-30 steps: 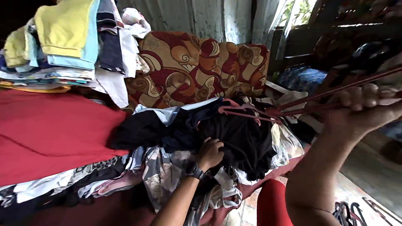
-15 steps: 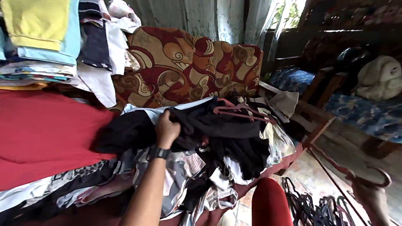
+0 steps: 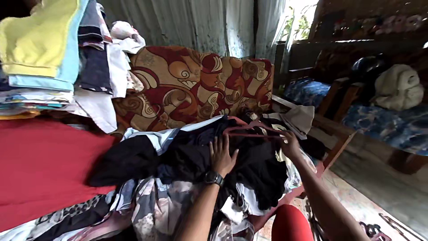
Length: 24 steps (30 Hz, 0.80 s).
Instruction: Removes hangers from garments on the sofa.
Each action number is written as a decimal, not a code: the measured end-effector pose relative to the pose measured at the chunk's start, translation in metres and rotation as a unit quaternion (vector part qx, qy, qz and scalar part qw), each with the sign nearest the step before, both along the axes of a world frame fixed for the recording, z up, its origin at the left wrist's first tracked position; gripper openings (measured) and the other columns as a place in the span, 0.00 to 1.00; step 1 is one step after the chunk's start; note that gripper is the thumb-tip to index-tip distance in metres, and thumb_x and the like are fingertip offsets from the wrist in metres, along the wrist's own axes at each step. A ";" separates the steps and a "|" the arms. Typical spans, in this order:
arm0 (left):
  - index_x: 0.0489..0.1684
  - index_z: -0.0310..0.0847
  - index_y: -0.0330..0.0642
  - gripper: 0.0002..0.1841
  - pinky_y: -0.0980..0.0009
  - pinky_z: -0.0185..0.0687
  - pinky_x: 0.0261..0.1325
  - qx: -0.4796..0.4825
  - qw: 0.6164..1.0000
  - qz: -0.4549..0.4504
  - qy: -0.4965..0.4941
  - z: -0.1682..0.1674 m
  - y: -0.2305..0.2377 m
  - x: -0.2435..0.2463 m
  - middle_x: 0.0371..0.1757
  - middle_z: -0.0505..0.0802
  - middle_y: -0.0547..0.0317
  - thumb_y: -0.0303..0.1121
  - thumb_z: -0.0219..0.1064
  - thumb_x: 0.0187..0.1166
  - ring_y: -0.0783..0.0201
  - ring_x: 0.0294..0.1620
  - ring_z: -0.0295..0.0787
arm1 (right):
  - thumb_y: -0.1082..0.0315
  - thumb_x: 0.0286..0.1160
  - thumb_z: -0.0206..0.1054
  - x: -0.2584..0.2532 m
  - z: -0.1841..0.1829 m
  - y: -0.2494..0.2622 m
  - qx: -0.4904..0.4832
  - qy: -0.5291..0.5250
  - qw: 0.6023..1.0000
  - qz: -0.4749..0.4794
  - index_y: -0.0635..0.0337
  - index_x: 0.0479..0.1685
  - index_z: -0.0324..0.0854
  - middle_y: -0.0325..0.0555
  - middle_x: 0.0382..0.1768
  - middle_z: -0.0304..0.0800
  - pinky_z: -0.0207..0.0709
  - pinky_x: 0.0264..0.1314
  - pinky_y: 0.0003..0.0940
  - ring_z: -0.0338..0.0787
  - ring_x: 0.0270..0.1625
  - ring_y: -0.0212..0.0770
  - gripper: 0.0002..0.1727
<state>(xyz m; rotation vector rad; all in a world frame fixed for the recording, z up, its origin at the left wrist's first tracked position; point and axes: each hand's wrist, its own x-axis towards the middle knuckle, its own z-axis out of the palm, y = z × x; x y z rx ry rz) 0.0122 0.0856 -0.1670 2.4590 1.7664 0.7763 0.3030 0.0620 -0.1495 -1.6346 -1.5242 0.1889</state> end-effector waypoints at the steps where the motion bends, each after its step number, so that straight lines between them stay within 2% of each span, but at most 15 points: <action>1: 0.95 0.50 0.37 0.42 0.36 0.26 0.93 0.002 1.000 0.000 0.008 -0.018 0.002 0.001 0.93 0.59 0.35 0.55 0.56 0.86 0.35 0.96 0.43 | 0.63 0.84 0.64 -0.007 0.005 0.021 -0.031 -0.023 0.999 0.002 0.65 0.74 0.80 0.66 0.79 0.74 0.66 0.83 0.60 0.74 0.81 0.63 0.23; 3: 0.92 0.54 0.32 0.41 0.32 0.31 0.91 0.057 0.998 -0.020 -0.030 -0.034 0.003 0.001 0.89 0.63 0.28 0.49 0.62 0.84 0.27 0.93 0.48 | 0.52 0.86 0.63 -0.010 0.008 0.058 -0.113 -0.067 0.991 -0.001 0.58 0.81 0.75 0.61 0.83 0.72 0.54 0.87 0.67 0.68 0.86 0.63 0.29; 5: 0.90 0.58 0.30 0.41 0.28 0.34 0.88 0.114 0.990 -0.040 -0.071 -0.043 0.007 0.000 0.87 0.67 0.25 0.47 0.64 0.81 0.24 0.90 0.54 | 0.47 0.87 0.59 -0.009 0.007 0.077 -0.178 -0.096 0.979 -0.009 0.51 0.80 0.78 0.56 0.78 0.79 0.45 0.90 0.68 0.72 0.84 0.58 0.28; 6: 0.90 0.58 0.30 0.40 0.26 0.34 0.88 0.130 0.987 -0.047 -0.084 -0.047 0.008 0.000 0.87 0.67 0.24 0.47 0.64 0.81 0.24 0.89 0.55 | 0.48 0.88 0.58 -0.009 0.007 0.081 -0.191 -0.098 0.977 -0.009 0.51 0.78 0.79 0.56 0.76 0.81 0.46 0.89 0.68 0.74 0.82 0.57 0.27; 7: 0.90 0.59 0.31 0.40 0.25 0.34 0.87 0.137 0.985 -0.050 -0.089 -0.048 0.008 0.000 0.86 0.67 0.24 0.46 0.64 0.81 0.23 0.89 0.55 | 0.49 0.87 0.60 -0.008 0.007 0.084 -0.190 -0.090 0.978 -0.008 0.53 0.78 0.78 0.58 0.75 0.81 0.53 0.86 0.68 0.76 0.80 0.59 0.27; 9: 0.90 0.60 0.33 0.39 0.26 0.33 0.88 0.128 0.987 -0.049 -0.084 -0.046 0.008 0.000 0.87 0.66 0.25 0.46 0.63 0.81 0.24 0.90 0.53 | 0.51 0.82 0.66 -0.005 0.007 0.088 -0.179 -0.069 0.981 -0.012 0.58 0.83 0.68 0.65 0.75 0.78 0.71 0.75 0.68 0.81 0.74 0.65 0.33; 10: 0.90 0.60 0.35 0.38 0.26 0.33 0.88 0.116 0.989 -0.049 -0.082 -0.045 0.006 0.000 0.88 0.65 0.25 0.46 0.63 0.82 0.24 0.90 0.52 | 0.51 0.81 0.68 -0.003 0.008 0.088 -0.186 -0.064 0.980 -0.013 0.56 0.84 0.66 0.67 0.77 0.75 0.73 0.73 0.68 0.81 0.74 0.67 0.35; 13: 0.90 0.62 0.37 0.36 0.28 0.31 0.89 0.092 0.991 -0.049 -0.085 -0.044 0.004 0.001 0.89 0.64 0.25 0.46 0.63 0.83 0.24 0.91 0.50 | 0.48 0.81 0.68 0.002 0.014 0.089 -0.220 -0.113 0.969 -0.014 0.51 0.77 0.79 0.71 0.79 0.71 0.67 0.75 0.72 0.72 0.79 0.73 0.29; 15: 0.89 0.65 0.38 0.35 0.29 0.31 0.89 0.092 0.990 -0.048 -0.094 -0.045 0.007 0.000 0.89 0.63 0.25 0.46 0.63 0.84 0.24 0.91 0.50 | 0.51 0.80 0.69 0.001 0.021 0.087 -0.209 -0.124 0.970 -0.022 0.59 0.71 0.82 0.75 0.80 0.67 0.60 0.78 0.75 0.65 0.83 0.76 0.27; 16: 0.87 0.67 0.38 0.34 0.29 0.32 0.89 0.097 0.989 -0.047 -0.099 -0.046 0.008 0.000 0.88 0.64 0.25 0.46 0.63 0.84 0.24 0.91 0.51 | 0.51 0.80 0.70 0.003 0.020 0.084 -0.192 -0.118 0.974 -0.019 0.62 0.70 0.82 0.74 0.79 0.69 0.61 0.78 0.75 0.67 0.82 0.76 0.28; 17: 0.86 0.69 0.38 0.32 0.29 0.32 0.89 0.095 0.988 -0.051 -0.108 -0.049 0.009 0.000 0.88 0.65 0.25 0.45 0.63 0.84 0.24 0.91 0.51 | 0.51 0.80 0.70 0.009 0.017 0.076 -0.172 -0.104 0.980 -0.014 0.64 0.69 0.81 0.73 0.75 0.74 0.65 0.74 0.75 0.73 0.77 0.74 0.29; 19: 0.87 0.68 0.40 0.32 0.30 0.30 0.90 0.081 0.989 -0.057 -0.110 -0.055 0.011 0.000 0.90 0.63 0.28 0.45 0.62 0.86 0.27 0.93 0.48 | 0.51 0.79 0.70 0.026 0.013 0.044 -0.120 -0.051 0.991 -0.025 0.64 0.67 0.79 0.66 0.55 0.88 0.78 0.59 0.73 0.88 0.58 0.68 0.28; 21: 0.88 0.67 0.41 0.32 0.30 0.27 0.91 0.079 0.990 -0.065 -0.098 -0.056 0.014 -0.002 0.91 0.62 0.29 0.46 0.62 0.86 0.29 0.94 0.45 | 0.56 0.81 0.69 0.046 0.020 -0.002 -0.077 -0.004 0.995 -0.058 0.63 0.69 0.79 0.63 0.48 0.92 0.80 0.56 0.71 0.91 0.50 0.64 0.24; 24: 0.87 0.66 0.38 0.32 0.29 0.26 0.90 0.076 0.988 -0.081 -0.106 -0.055 0.014 -0.003 0.90 0.60 0.26 0.43 0.63 0.86 0.27 0.93 0.43 | 0.61 0.88 0.63 0.093 0.016 -0.089 -0.019 -0.001 0.991 -0.131 0.69 0.60 0.82 0.64 0.42 0.90 0.82 0.50 0.65 0.90 0.42 0.60 0.18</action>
